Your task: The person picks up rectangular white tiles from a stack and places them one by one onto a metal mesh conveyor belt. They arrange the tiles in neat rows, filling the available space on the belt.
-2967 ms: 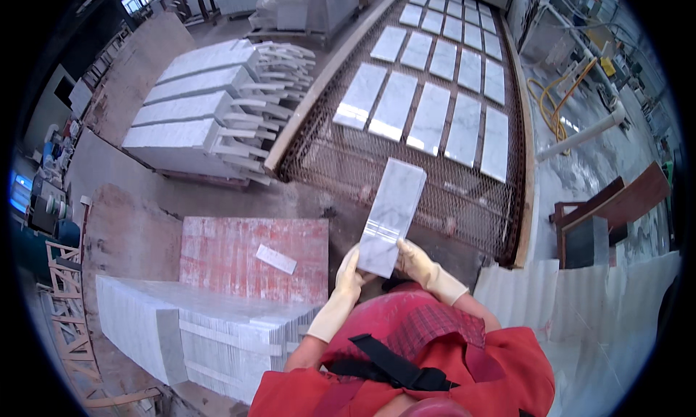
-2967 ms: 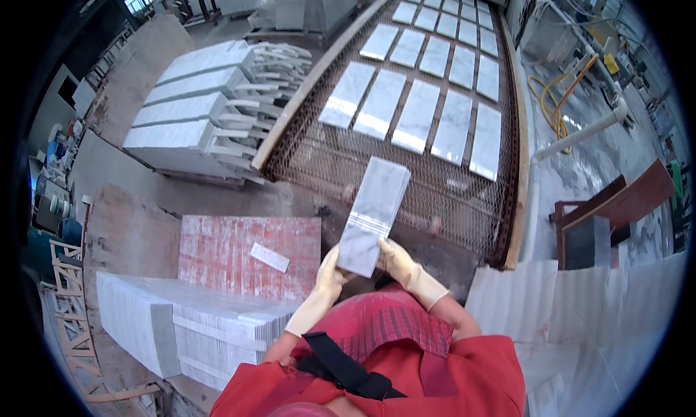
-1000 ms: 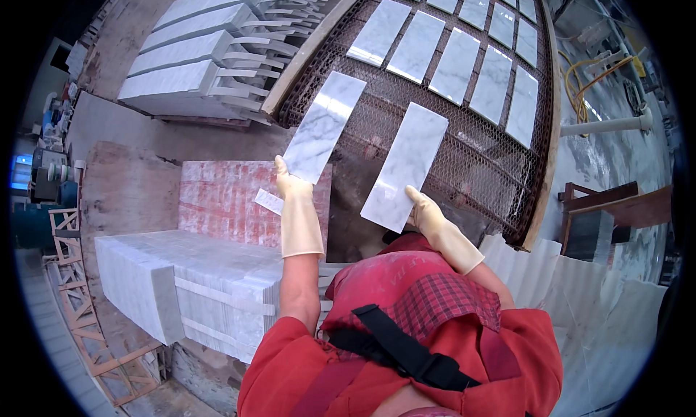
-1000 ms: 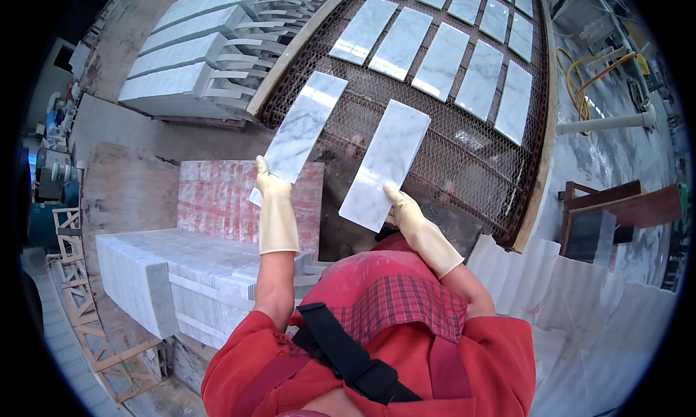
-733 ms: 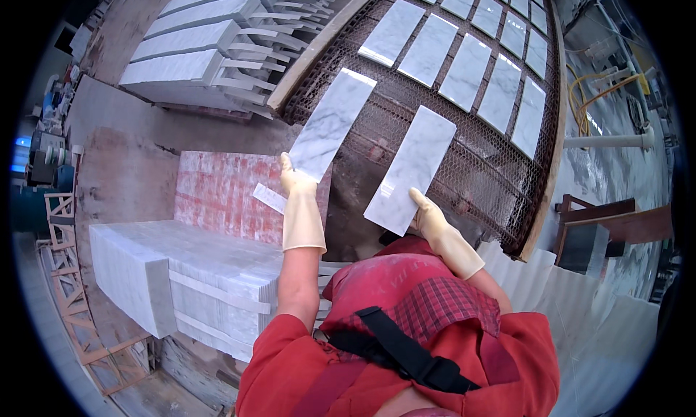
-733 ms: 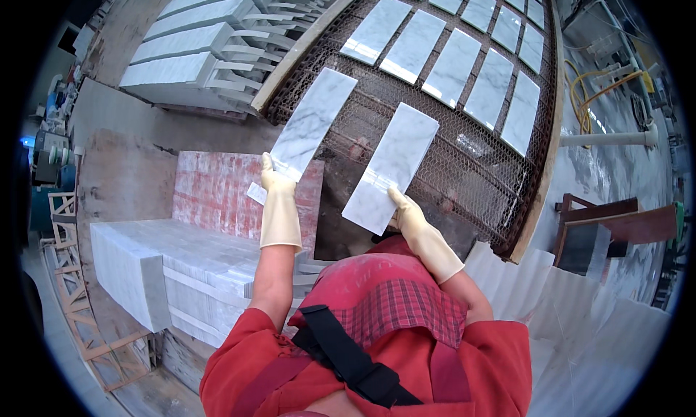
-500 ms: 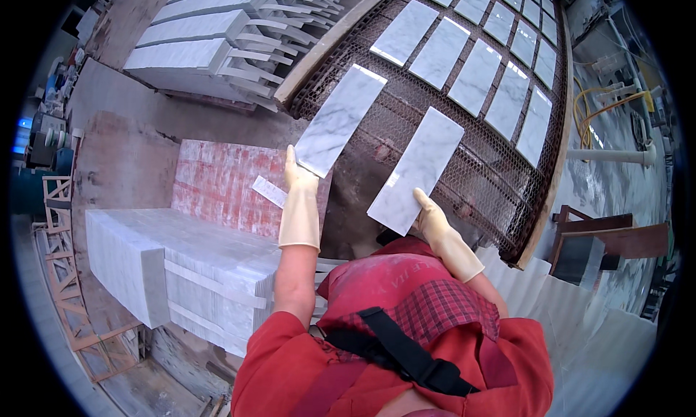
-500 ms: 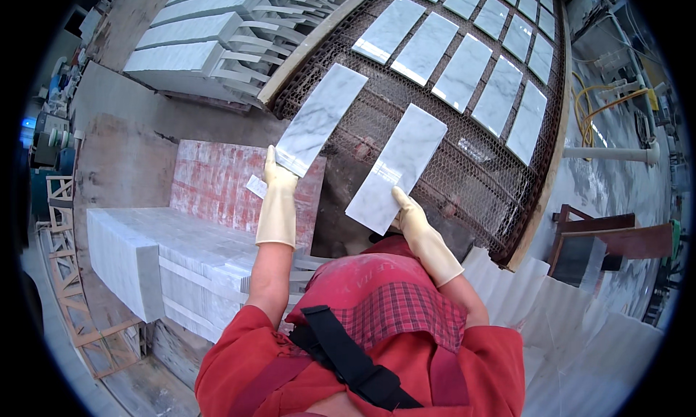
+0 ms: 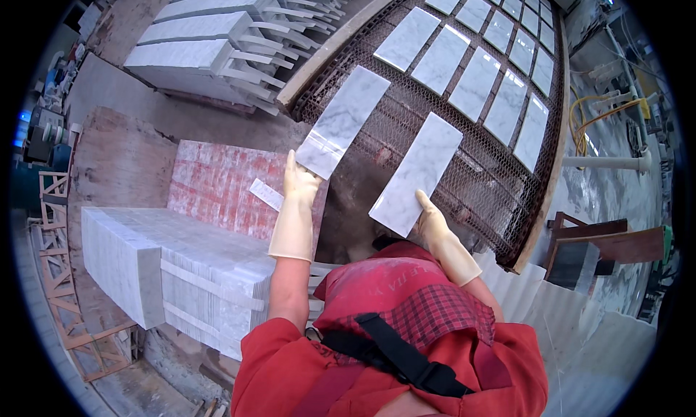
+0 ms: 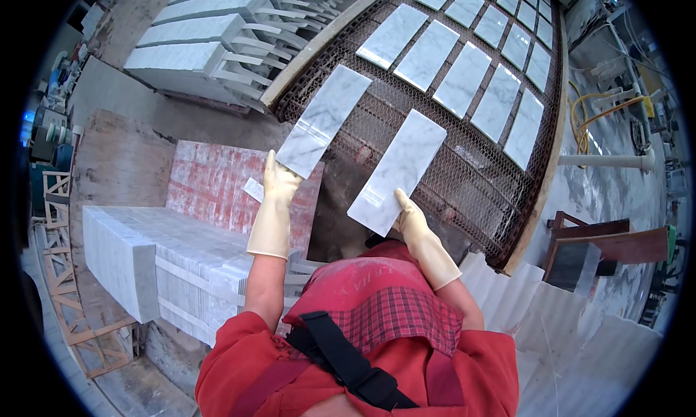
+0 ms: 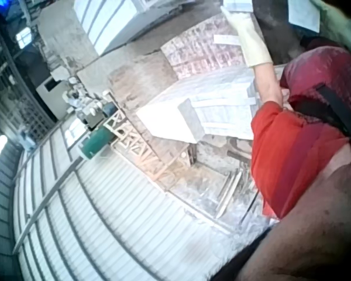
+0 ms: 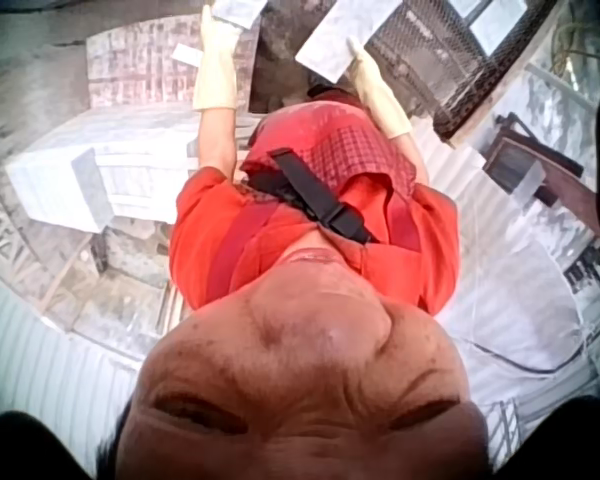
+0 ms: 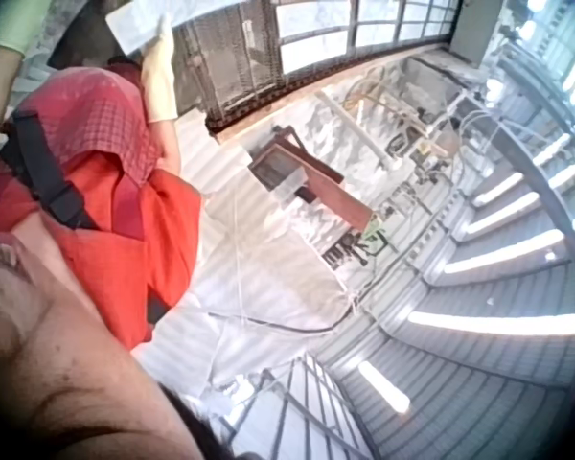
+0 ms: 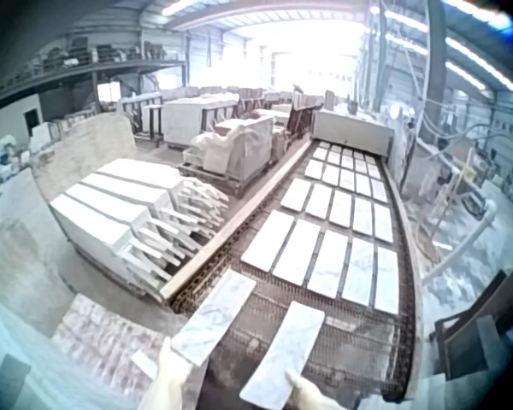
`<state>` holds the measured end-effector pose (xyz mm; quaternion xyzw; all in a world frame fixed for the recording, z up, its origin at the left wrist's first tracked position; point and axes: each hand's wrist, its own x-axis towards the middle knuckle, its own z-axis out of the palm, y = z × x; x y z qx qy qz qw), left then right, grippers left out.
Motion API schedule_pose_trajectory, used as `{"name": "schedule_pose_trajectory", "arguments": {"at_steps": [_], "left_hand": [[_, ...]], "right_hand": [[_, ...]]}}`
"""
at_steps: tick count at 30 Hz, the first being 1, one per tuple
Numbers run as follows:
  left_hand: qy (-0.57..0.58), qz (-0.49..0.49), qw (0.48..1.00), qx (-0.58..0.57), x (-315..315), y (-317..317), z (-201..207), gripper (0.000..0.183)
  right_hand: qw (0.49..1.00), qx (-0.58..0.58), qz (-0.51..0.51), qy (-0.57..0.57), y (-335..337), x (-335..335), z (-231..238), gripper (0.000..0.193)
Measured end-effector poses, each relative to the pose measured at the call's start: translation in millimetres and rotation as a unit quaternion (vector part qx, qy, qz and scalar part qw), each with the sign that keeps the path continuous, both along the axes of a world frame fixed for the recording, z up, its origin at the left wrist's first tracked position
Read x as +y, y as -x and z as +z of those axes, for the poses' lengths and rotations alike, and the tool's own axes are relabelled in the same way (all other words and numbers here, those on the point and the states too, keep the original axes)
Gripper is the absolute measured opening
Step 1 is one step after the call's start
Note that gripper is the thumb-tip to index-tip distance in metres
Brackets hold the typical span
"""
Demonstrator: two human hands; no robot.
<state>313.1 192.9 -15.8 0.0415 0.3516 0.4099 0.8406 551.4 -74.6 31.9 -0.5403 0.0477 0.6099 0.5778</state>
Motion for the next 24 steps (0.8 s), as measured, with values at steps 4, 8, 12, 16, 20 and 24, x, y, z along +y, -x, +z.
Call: {"name": "schedule_pose_trajectory", "arguments": {"at_steps": [4, 8, 12, 16, 20, 24], "left_hand": [[-0.016, 0.008, 0.999, -0.04, 1, 18, -8, 0.063], [-0.025, -0.007, 0.996, -0.088, -3, -4, 12, 0.061], [-0.02, -0.061, 0.997, -0.046, -3, -17, 3, 0.062], [-0.033, -0.069, 0.994, -0.072, -4, 3, -6, 0.062], [-0.031, -0.073, 0.995, -0.058, -8, 5, -4, 0.062], [-0.009, -0.067, 0.997, -0.04, -10, 1, 0, 0.063]], "right_hand": [[0.999, 0.025, 0.005, -0.043, 4, 4, -1, 0.063], [1.0, -0.012, -0.005, -0.008, -4, 4, 1, 0.063], [1.0, -0.019, -0.007, 0.007, -18, 0, -19, 0.063], [1.0, -0.015, 0.012, 0.006, -10, 5, -6, 0.064], [1.0, -0.021, 0.005, 0.012, -9, 3, -9, 0.065], [1.0, -0.023, -0.005, 0.007, -13, 1, -18, 0.065]]}}
